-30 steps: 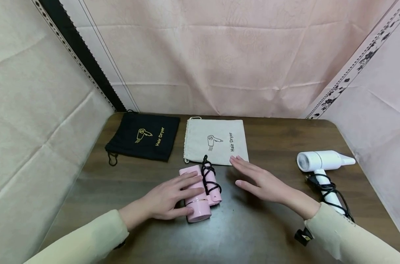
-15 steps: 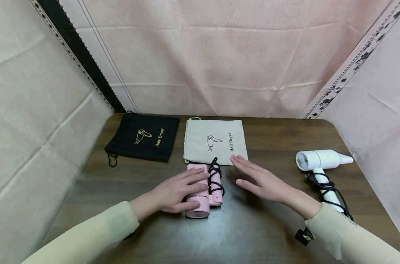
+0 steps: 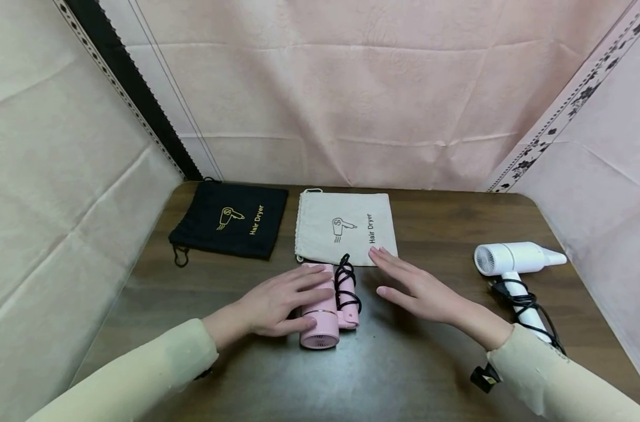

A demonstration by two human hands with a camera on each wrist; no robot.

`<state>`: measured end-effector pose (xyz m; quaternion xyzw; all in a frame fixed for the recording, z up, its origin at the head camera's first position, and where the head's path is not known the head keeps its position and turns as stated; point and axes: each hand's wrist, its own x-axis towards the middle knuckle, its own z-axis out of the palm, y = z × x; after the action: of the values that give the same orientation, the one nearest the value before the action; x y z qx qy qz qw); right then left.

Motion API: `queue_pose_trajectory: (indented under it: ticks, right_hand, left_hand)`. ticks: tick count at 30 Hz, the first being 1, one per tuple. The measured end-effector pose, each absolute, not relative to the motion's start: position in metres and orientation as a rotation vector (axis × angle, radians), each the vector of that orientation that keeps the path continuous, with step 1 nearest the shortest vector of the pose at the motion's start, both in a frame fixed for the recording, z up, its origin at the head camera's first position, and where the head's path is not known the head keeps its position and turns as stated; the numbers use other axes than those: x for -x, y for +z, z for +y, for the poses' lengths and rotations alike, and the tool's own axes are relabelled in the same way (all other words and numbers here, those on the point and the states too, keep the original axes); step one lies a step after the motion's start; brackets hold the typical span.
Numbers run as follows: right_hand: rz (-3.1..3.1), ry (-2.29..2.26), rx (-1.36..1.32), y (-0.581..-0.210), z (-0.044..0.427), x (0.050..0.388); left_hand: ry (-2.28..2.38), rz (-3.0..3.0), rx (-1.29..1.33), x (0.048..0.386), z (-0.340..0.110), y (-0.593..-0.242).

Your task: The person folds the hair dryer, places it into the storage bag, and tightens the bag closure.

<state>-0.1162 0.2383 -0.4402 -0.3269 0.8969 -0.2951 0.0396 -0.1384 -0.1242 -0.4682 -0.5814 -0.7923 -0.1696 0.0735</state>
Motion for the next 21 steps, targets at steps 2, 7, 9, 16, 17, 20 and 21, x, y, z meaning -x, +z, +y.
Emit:
queue_pose_trajectory:
  ticks: [2,7,9,16,17,20,21]
  right_hand:
    - [2.754,-0.898,1.016,-0.44,0.238,0.117]
    - [2.749,-0.893,0.987,-0.438,0.239,0.117]
    - [2.745,-0.893,0.971,-0.437,0.239,0.117]
    - [2.757,-0.906,0.979,-0.436,0.239,0.116]
    - [2.758,-0.908,0.978,-0.436,0.239,0.116]
    - [2.764,-0.909,0.979,-0.436,0.24,0.115]
    - [2.766,-0.908,0.979,-0.436,0.24,0.115]
  left_hand:
    - [-0.509,-2.371,1.723,0.139,-0.127,-0.466]
    - [-0.501,-2.412,1.657,0.141,-0.138,-0.458]
    - [-0.488,-2.437,1.633,0.141,-0.143,-0.455]
    - [-0.417,-2.545,1.522,0.142,-0.167,-0.447]
    - [-0.403,-2.565,1.501,0.143,-0.172,-0.446]
    - [-0.361,-2.622,1.43,0.147,-0.185,-0.444]
    - [-0.348,-2.64,1.405,0.149,-0.19,-0.444]
